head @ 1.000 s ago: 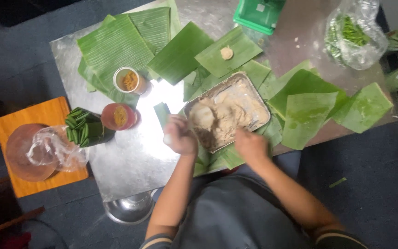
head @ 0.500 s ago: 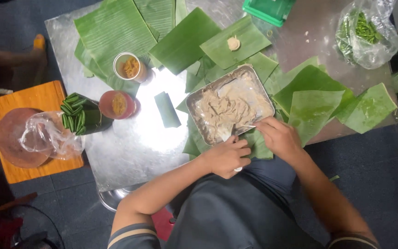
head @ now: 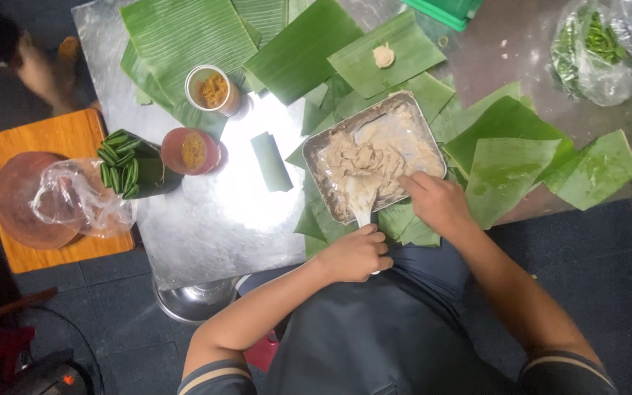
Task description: A person is portioning a thick dough or paste from a metal tray onto individual banana leaves laid out on a stainless steel work surface.
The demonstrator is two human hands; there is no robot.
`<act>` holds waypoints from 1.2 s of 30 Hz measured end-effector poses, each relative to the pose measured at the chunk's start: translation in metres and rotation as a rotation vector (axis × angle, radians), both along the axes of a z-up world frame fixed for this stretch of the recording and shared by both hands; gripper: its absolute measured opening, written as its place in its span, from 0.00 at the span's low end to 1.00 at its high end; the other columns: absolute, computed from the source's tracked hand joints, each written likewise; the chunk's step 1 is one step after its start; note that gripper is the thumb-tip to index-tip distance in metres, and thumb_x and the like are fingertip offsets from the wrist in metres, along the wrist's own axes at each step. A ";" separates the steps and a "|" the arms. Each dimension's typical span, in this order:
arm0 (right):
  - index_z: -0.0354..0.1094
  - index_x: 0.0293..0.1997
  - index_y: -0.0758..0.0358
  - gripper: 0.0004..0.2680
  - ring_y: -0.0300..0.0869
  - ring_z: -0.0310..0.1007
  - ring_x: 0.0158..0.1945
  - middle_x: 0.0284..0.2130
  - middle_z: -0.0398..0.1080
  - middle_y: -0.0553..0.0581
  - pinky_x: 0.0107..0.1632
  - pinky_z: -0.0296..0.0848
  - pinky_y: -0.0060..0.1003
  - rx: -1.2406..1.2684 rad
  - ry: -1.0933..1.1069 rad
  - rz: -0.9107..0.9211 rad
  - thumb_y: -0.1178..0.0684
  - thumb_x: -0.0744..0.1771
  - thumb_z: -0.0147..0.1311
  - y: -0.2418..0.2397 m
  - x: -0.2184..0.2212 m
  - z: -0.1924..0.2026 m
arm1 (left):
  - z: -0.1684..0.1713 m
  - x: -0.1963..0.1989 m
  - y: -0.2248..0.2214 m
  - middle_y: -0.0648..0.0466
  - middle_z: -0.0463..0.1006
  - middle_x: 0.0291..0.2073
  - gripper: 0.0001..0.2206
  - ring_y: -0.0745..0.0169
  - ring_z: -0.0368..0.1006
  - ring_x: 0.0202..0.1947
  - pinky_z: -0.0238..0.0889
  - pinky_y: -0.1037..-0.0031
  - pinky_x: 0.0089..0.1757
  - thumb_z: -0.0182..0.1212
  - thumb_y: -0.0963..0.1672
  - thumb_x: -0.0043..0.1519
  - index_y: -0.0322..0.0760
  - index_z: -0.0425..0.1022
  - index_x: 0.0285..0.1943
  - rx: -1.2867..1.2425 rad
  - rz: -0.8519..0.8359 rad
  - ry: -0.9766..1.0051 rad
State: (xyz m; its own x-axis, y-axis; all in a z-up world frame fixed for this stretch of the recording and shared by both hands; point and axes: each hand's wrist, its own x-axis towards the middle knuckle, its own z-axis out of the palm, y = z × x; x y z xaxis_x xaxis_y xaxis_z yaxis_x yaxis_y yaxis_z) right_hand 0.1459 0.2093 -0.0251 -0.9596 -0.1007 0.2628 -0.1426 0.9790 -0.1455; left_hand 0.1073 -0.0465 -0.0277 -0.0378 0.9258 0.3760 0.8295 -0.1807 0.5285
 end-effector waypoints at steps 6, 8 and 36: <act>0.74 0.48 0.44 0.07 0.42 0.72 0.31 0.35 0.68 0.40 0.32 0.71 0.37 0.011 0.080 0.214 0.49 0.70 0.47 -0.012 0.006 -0.003 | 0.026 -0.020 0.003 0.55 0.68 0.18 0.04 0.55 0.64 0.29 0.55 0.62 0.45 0.61 0.41 0.43 0.43 0.73 0.24 -0.052 -0.081 -0.015; 0.73 0.49 0.45 0.08 0.42 0.72 0.33 0.36 0.69 0.43 0.33 0.72 0.38 0.051 0.067 0.180 0.51 0.68 0.47 -0.009 -0.005 -0.030 | 0.033 -0.021 0.005 0.56 0.69 0.17 0.04 0.55 0.64 0.29 0.55 0.62 0.45 0.62 0.41 0.42 0.44 0.75 0.23 -0.081 -0.093 -0.015; 0.79 0.41 0.42 0.07 0.44 0.70 0.22 0.20 0.61 0.45 0.25 0.71 0.36 -0.303 0.150 -0.181 0.51 0.69 0.51 -0.023 0.023 0.046 | 0.072 -0.031 -0.009 0.53 0.68 0.22 0.06 0.56 0.63 0.29 0.58 0.65 0.40 0.53 0.38 0.60 0.38 0.76 0.37 0.122 -0.014 -0.027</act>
State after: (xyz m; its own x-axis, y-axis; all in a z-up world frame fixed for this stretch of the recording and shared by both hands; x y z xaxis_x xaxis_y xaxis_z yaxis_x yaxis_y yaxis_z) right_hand 0.1686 0.1865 0.0209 -0.9035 0.1704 0.3933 -0.0131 0.9062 -0.4227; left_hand 0.0764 -0.0551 0.0441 -0.0363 0.8739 0.4847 0.8122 -0.2567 0.5238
